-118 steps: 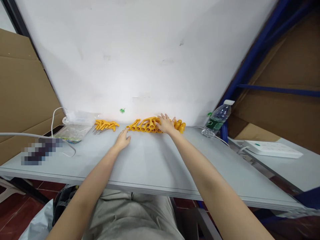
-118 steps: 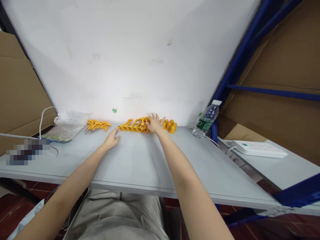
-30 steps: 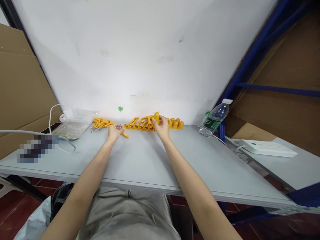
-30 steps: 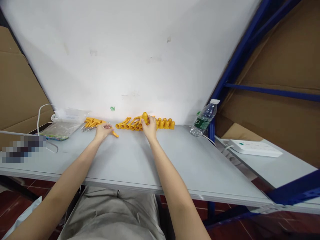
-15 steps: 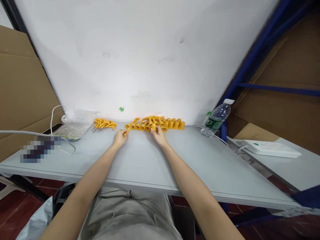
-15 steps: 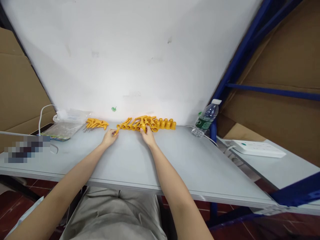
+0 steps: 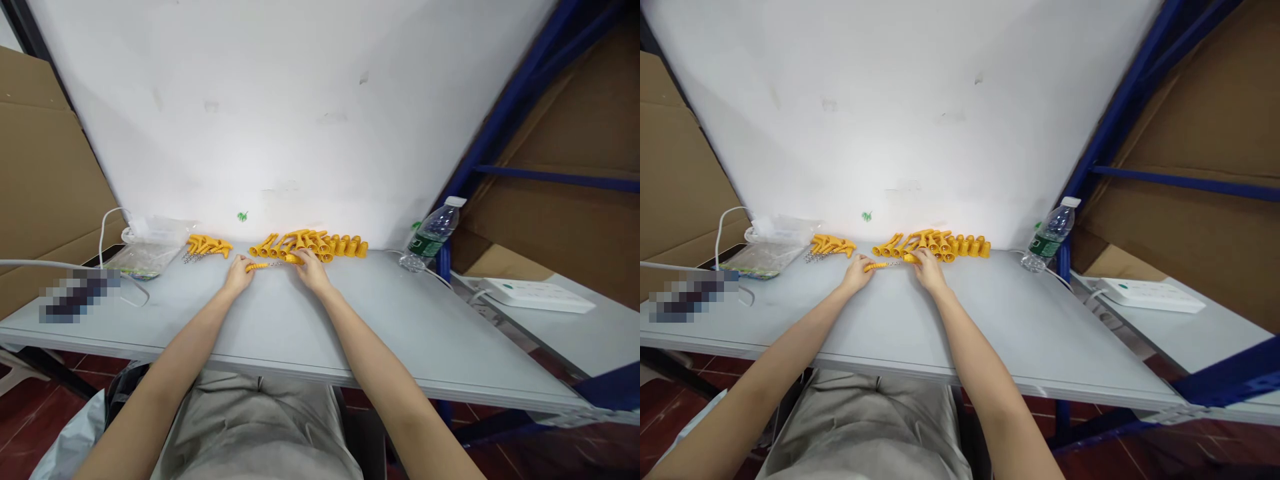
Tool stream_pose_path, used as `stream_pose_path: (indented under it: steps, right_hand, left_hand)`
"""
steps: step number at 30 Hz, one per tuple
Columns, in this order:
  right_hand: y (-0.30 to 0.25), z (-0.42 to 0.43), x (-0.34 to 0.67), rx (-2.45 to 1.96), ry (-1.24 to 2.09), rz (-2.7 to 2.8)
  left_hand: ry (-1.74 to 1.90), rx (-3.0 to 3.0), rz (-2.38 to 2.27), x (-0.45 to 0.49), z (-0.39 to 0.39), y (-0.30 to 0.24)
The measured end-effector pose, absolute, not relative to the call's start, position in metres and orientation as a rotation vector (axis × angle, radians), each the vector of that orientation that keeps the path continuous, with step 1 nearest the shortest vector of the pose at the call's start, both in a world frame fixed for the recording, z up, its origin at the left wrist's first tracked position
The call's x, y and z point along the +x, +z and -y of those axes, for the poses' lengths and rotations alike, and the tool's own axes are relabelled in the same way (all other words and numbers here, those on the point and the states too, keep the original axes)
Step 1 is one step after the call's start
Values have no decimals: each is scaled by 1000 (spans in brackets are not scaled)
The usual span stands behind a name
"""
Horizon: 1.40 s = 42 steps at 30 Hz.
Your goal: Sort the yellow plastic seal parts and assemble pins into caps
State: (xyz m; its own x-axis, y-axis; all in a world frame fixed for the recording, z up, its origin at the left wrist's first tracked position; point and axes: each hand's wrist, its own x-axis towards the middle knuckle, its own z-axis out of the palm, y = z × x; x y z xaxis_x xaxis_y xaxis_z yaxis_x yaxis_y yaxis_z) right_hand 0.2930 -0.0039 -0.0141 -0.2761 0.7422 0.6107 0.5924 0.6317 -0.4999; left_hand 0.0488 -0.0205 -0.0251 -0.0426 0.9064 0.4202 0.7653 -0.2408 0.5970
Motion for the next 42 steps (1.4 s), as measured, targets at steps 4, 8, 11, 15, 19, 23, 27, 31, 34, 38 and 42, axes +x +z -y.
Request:
stream_pose_path:
  steps: [4, 8, 11, 15, 19, 23, 27, 31, 34, 38, 42]
  right_hand:
    - [-10, 10, 288, -1081, 180, 2064]
    - [-9, 12, 287, -1098, 144, 2091]
    - [-8, 14, 286, -1105, 136, 2098]
    - [-4, 18, 283, -1116, 148, 2075]
    - [2, 21, 282, -1088, 132, 2052]
    - [7, 21, 283, -1086, 153, 1993]
    - [8, 22, 281, -1044, 164, 2041]
    - [5, 25, 275, -961, 220, 2151]
    - [4, 24, 275, -930, 292, 2105]
    - [8, 20, 277, -863, 528, 1969]
    - [16, 23, 278, -816, 772, 1798]
  left_hand:
    - [1178, 2032, -1802, 50, 20, -26]
    - [1180, 2019, -1794, 50, 22, -24]
    - [1165, 2035, -1803, 50, 24, -22]
    - [1250, 2096, -1770, 50, 26, -18]
    - [1341, 2115, -1733, 49, 26, -14]
    - [1259, 2096, -1733, 46, 25, -12]
    - [1199, 2175, -1704, 45, 30, -9]
    - [1202, 2365, -1593, 51, 38, -5]
    - [1270, 2346, -1609, 53, 41, -2]
    - [1351, 2269, -1689, 51, 40, 1]
    - [1387, 2292, -1669, 47, 39, 3]
